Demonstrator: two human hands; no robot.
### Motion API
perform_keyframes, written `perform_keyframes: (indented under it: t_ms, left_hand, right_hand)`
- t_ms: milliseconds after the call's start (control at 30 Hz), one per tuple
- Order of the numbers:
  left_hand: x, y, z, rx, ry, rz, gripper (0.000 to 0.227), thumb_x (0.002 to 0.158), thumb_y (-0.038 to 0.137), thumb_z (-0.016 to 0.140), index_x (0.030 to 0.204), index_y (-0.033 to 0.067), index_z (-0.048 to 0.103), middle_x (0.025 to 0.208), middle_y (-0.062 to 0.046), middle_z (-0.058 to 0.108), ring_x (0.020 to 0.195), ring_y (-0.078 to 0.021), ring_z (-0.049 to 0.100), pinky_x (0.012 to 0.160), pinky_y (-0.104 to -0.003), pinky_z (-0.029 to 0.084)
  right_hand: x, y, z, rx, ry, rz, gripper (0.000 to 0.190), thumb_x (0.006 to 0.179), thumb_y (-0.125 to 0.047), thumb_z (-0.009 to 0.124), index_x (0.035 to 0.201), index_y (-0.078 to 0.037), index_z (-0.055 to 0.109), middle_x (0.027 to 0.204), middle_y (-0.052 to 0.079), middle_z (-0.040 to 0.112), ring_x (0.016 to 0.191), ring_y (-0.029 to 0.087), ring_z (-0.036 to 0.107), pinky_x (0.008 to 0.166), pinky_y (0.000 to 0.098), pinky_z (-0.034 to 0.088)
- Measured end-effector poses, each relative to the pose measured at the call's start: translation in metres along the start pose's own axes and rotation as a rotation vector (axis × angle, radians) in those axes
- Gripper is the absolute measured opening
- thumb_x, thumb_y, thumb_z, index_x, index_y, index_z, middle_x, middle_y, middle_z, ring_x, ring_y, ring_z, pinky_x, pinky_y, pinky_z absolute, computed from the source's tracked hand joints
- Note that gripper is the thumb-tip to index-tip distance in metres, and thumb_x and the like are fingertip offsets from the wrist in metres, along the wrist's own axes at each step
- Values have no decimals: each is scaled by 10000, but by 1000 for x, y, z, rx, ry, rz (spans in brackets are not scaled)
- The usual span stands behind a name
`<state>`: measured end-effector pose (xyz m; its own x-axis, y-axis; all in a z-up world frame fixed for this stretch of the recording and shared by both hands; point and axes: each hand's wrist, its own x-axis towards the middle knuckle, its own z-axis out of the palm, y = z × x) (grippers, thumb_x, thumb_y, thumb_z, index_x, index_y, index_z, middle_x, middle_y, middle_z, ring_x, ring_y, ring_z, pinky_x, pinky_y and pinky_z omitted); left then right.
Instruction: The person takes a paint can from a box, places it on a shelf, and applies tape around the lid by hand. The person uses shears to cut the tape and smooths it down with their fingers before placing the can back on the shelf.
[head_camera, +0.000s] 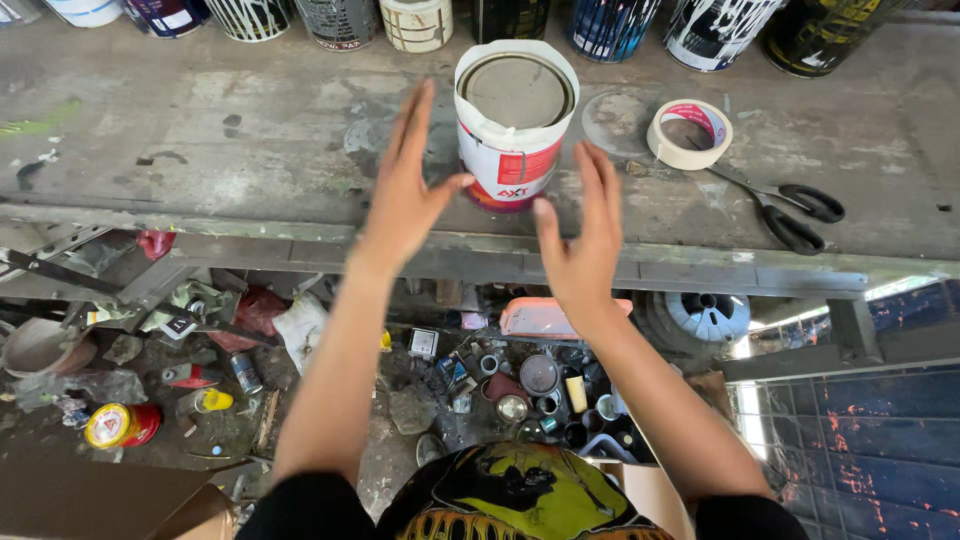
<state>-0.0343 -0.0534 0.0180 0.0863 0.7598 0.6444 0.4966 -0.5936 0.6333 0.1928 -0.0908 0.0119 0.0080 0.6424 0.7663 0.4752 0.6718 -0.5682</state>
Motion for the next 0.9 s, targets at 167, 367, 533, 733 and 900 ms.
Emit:
perform_keyframes:
  t_ms: [167,367,533,733,900]
  left_hand:
    - [-19,46,35,474,220,375,294,941,113,727,1227,48,705,1251,-78,666,1224,-283,606,1087,-471,484]
    - [10,62,21,618,163,605,323,940,83,695,1246,-19,680,1265,-110,625,1213,-295,580,1041,-470,496]
    - [16,68,21,680,134,578,312,916,111,680,1211,10,678,1245,-101,599,1160,-283,576,1019,-464,473]
    - [17,75,38,705,86,408,313,953,104,674,1250,13,638,1266,-115,579,1068,-270,583,908,-406,450]
    - [20,75,59,709,136,264,364,923,98,679,1259,6,575,1236,-115,524,1030,-289,587,894,-411,523]
  right_hand:
    - [29,19,-8,-272,-77,-598,397,834,40,768,1220,14,681,1289,161,649,1218,356,639,1091,503,496]
    - [56,17,-11,-249,-82,-656,412,788,41,780,1189,40,682,1250,161,650,1175,356,650,1038,500,514]
    - [67,16,-11,-243,-62,-645,376,810,63,784,1169,28,676,1221,142,650,1142,340,655,1003,475,512]
    - [69,16,-3,-212,-61,-499,330,822,61,774,1124,7,653,1165,118,643,1089,323,615,947,432,431]
    - [75,11,4,-279,-60,-393,244,849,23,742,1068,-22,644,1129,84,637,1055,303,563,987,463,338]
